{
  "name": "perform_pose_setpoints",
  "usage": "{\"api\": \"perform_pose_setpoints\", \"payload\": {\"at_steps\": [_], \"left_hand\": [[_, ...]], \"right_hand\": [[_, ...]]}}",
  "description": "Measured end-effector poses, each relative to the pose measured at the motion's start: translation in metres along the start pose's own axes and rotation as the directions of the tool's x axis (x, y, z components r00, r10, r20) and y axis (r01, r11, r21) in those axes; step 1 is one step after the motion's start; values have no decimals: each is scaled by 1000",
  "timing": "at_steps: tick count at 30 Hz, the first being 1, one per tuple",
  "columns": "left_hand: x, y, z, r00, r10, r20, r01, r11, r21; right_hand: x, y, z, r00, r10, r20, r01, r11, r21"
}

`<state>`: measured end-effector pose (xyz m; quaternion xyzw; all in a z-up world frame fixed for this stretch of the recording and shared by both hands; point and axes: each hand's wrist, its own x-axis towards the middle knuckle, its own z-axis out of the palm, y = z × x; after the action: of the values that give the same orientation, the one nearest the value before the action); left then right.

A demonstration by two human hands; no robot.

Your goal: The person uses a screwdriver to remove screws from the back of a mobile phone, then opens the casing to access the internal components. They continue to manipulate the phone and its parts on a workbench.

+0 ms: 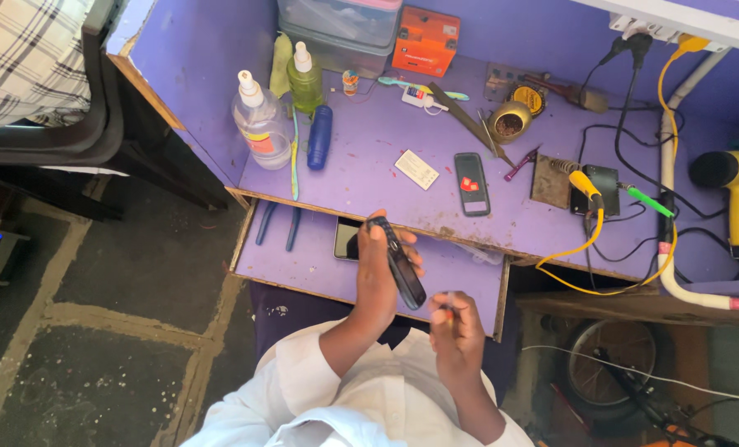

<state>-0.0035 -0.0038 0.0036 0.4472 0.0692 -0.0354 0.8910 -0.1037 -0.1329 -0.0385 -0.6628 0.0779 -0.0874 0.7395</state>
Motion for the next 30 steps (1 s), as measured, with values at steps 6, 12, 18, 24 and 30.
{"api": "perform_pose_setpoints", "payload": {"at_steps": [6, 12, 18, 24, 30], "left_hand": [[-11, -8, 1, 990, 100, 105, -111, 987, 113], [-6, -6, -5, 993, 93, 68, -105, 973, 207], [-5, -2, -6, 993, 39, 109, -72, 947, 314], [-8, 1, -4, 987, 32, 159, -80, 949, 306], [-14, -4, -3, 986, 74, 150, -130, 905, 406]], "right_hand": [[11, -37, 12, 851, -473, 229, 514, 659, -549], [25, -51, 2, 825, -267, 499, 525, 687, -502], [33, -39, -9, 818, -153, 554, 518, 614, -595], [39, -44, -12, 806, -31, 591, 477, 626, -617], [43, -44, -15, 778, 92, 621, 469, 573, -672]]}}
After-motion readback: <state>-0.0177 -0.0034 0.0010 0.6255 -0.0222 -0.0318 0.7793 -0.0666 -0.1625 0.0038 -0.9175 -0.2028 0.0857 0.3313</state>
